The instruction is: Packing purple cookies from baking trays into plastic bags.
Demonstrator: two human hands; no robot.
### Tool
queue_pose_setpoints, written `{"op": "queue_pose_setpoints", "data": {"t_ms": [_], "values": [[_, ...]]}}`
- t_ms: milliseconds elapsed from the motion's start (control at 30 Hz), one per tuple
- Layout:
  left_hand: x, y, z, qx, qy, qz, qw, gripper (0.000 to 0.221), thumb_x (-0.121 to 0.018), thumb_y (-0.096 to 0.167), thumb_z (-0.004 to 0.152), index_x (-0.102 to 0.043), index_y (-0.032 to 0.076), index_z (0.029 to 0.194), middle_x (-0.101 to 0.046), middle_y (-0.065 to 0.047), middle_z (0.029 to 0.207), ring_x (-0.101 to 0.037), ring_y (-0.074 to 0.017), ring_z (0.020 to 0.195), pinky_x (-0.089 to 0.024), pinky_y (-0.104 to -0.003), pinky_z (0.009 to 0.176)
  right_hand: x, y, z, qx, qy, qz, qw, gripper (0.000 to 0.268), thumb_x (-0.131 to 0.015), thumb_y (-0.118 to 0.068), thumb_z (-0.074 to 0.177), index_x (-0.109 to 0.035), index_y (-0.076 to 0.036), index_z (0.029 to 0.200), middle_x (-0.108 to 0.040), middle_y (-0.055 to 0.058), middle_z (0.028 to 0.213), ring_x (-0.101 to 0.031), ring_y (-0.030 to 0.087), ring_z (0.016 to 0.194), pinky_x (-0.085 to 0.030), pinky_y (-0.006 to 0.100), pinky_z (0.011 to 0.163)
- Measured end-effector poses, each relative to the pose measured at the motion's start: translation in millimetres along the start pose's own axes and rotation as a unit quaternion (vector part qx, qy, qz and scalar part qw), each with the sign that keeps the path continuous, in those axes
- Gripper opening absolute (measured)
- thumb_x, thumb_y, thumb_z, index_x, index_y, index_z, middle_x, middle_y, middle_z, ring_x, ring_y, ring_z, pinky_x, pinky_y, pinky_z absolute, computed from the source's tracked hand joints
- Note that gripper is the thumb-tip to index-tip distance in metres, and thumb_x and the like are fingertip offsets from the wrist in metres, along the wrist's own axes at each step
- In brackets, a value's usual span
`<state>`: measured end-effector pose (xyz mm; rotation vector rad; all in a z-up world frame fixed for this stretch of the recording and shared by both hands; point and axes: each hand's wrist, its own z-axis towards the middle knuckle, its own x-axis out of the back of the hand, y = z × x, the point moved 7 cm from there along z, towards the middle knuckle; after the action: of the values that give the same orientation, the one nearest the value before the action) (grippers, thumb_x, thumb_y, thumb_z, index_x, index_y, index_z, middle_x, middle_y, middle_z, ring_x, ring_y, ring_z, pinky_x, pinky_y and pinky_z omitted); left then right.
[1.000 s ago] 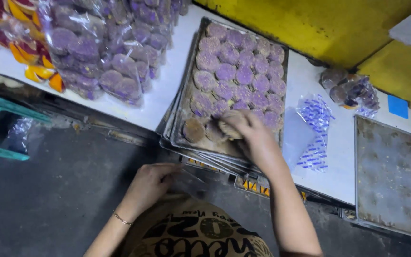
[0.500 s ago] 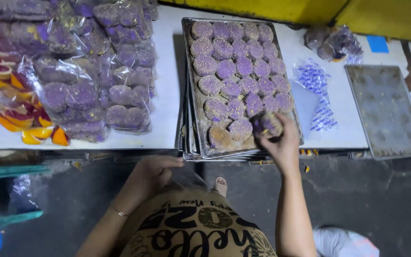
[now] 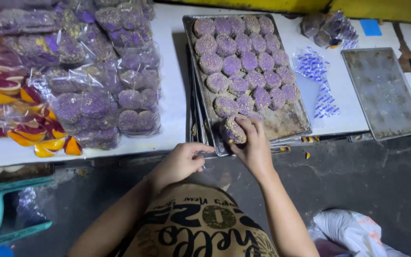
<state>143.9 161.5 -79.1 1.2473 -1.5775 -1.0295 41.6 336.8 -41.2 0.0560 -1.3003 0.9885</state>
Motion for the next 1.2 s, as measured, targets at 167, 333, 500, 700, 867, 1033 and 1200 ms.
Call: {"op": "queue_pose_setpoints", "data": {"t_ms": [167,333,500,700,867,1033,1200], "values": [[-12,-6,50,0.014,-0.079,-0.016,0.997,0.048,-0.064,0.006,0.089,-0.059,-0.010,0.134,-0.075,-0.020,0.083,-0.067,-0.0178,0.062,-0.055,-0.028,0.055,42,-4,27,-0.022,-0.034,0.170,0.985,0.080,-0.095,-0.009,0.055,-0.068,-0.013,0.130,-0.066,0.016,0.125,-0.065,0.041,0.119,-0.049,0.052,0.103],[7,35,58,0.017,-0.113,-0.116,0.987,0.072,-0.056,-0.004,0.081,-0.035,-0.020,0.148,-0.066,-0.027,0.110,-0.064,-0.0116,0.069,-0.054,-0.020,0.058,43,-50,58,0.073,-0.174,0.186,0.964,0.068,-0.089,-0.002,0.051,-0.076,-0.016,0.117,-0.077,0.015,0.109,-0.072,0.042,0.106,-0.054,0.055,0.093],[3,83,51,-0.112,0.005,0.108,0.988,0.069,-0.059,-0.001,0.077,-0.051,-0.009,0.145,-0.047,-0.030,0.151,-0.051,-0.0446,0.136,-0.040,-0.048,0.115,-34,-10,55,0.126,-0.396,-0.099,0.904,0.055,-0.076,-0.004,0.070,-0.067,-0.024,0.121,-0.072,0.016,0.119,-0.073,0.042,0.100,-0.060,0.053,0.086],[6,39,61,-0.015,0.077,-0.077,0.994,0.060,-0.057,0.003,0.084,-0.057,0.000,0.144,-0.063,-0.024,0.135,-0.064,-0.0119,0.068,-0.057,-0.023,0.061,-13,-4,59,0.251,-0.422,-0.035,0.870,0.057,-0.080,-0.005,0.076,-0.063,-0.013,0.130,-0.070,0.016,0.115,-0.073,0.042,0.102,-0.060,0.049,0.087],[-43,128,16,-0.111,0.160,0.153,0.969,0.055,-0.049,-0.002,0.084,-0.061,-0.001,0.137,-0.056,-0.026,0.145,-0.053,-0.0427,0.134,-0.040,-0.048,0.115,-7,-17,40,0.345,-0.410,-0.063,0.842,0.042,-0.078,-0.009,0.078,-0.069,-0.013,0.118,-0.074,0.018,0.106,-0.075,0.037,0.092,-0.060,0.046,0.081],[-94,168,-8,-0.126,0.199,0.221,0.946,0.055,-0.043,-0.001,0.091,-0.049,-0.006,0.146,-0.044,-0.031,0.153,-0.048,-0.0465,0.133,-0.034,-0.056,0.116,-51,3,31,0.383,-0.372,-0.066,0.843,0.010,-0.073,-0.010,0.078,-0.073,-0.011,0.088,-0.071,0.015,0.079,-0.074,0.034,0.072,-0.058,0.041,0.065],[-57,164,-21,-0.043,0.288,0.094,0.952,0.055,-0.049,0.005,0.090,-0.056,0.003,0.144,-0.052,-0.022,0.151,-0.052,-0.0395,0.135,-0.040,-0.050,0.112,79,-70,105,0.348,-0.440,0.267,0.784,0.013,-0.077,-0.006,0.080,-0.082,-0.015,0.088,-0.079,0.008,0.082,-0.077,0.025,0.080,-0.059,0.039,0.083]]}}
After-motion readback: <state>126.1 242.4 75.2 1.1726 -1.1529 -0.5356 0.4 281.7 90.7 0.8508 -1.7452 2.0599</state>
